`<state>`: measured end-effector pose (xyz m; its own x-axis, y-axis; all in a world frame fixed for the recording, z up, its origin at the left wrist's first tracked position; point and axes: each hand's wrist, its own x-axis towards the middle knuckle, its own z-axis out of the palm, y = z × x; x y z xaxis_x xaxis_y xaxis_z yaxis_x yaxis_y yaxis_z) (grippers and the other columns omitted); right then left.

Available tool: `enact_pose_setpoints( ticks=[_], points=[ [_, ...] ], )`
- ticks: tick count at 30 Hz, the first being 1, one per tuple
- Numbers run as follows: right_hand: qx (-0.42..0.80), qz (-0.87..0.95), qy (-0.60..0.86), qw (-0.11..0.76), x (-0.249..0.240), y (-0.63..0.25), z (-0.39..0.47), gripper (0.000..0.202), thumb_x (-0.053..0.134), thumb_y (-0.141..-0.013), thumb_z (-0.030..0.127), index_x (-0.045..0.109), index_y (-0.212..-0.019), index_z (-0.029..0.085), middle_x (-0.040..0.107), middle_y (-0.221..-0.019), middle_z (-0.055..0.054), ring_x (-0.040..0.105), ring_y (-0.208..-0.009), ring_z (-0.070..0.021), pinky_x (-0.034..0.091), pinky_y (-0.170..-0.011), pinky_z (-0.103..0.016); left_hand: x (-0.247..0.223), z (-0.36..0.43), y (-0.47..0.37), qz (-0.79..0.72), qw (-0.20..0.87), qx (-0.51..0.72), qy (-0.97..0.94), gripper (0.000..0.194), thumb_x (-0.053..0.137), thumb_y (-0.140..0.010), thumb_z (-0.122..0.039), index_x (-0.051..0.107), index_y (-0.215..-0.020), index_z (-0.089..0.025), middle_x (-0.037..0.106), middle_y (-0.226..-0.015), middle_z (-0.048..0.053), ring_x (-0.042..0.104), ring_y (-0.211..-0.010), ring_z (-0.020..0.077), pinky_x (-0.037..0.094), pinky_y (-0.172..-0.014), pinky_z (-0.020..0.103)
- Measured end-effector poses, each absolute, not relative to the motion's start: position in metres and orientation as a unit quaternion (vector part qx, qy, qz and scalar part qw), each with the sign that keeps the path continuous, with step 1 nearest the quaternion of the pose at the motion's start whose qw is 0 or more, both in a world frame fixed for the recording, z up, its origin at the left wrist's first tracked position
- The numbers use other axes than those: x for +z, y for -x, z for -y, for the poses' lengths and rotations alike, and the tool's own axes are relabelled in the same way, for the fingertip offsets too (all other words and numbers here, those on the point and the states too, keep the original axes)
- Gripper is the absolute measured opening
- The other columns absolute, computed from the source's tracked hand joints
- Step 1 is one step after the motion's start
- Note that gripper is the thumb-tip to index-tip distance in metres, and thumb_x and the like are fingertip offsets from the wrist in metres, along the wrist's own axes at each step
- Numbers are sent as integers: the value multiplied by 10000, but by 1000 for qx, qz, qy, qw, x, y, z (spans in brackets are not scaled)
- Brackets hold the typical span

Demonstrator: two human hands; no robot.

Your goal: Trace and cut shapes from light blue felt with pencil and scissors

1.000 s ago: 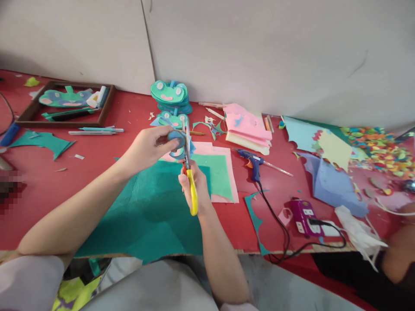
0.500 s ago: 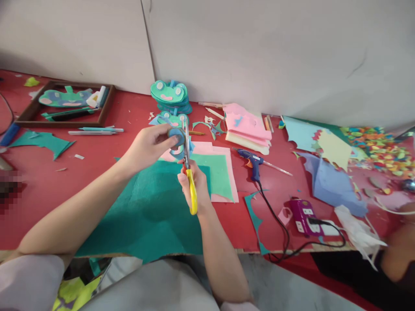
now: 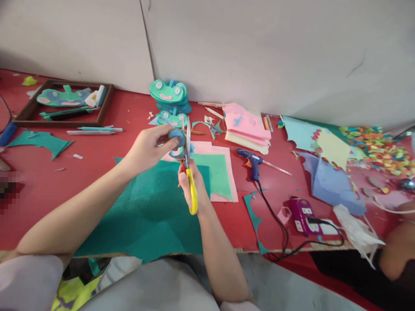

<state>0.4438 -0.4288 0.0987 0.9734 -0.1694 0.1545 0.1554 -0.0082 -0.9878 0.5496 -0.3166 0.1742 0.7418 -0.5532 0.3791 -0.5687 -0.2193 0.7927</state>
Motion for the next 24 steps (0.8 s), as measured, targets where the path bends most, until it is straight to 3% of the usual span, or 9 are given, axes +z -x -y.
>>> enact_pose_setpoints(
  ticks=[6,13,19,24],
  points=[
    [-120,-14,711,693,98,-445,430,578,386,-770,769,509,-986,247,453,-763,4,433,-552,-106,405,-475,-257,175,318,-546,359,518,-10,-776,145,499,-813,-204,441,-682,-181,432,-626,-35,430,-587,92,388,-556,202],
    [-120,-28,703,701,106,-442,427,573,435,-775,741,517,-1069,256,431,-724,22,392,-495,-89,359,-447,-259,176,316,-548,365,508,-3,-780,172,506,-815,-190,425,-663,-180,422,-612,-43,409,-575,85,364,-556,205],
    [-113,-30,699,705,109,-441,427,569,475,-765,725,526,-1072,249,416,-697,33,371,-498,-86,334,-436,-250,179,311,-554,393,483,-37,-782,150,494,-846,-251,520,-725,-165,533,-678,-12,495,-641,110,388,-599,231],
    [-110,-28,694,711,109,-441,427,555,478,-771,711,530,-1071,247,414,-697,40,369,-501,-79,325,-430,-236,179,309,-558,397,473,-37,-786,170,495,-846,-264,511,-706,-168,544,-675,-8,509,-642,115,377,-586,236]
  ],
)
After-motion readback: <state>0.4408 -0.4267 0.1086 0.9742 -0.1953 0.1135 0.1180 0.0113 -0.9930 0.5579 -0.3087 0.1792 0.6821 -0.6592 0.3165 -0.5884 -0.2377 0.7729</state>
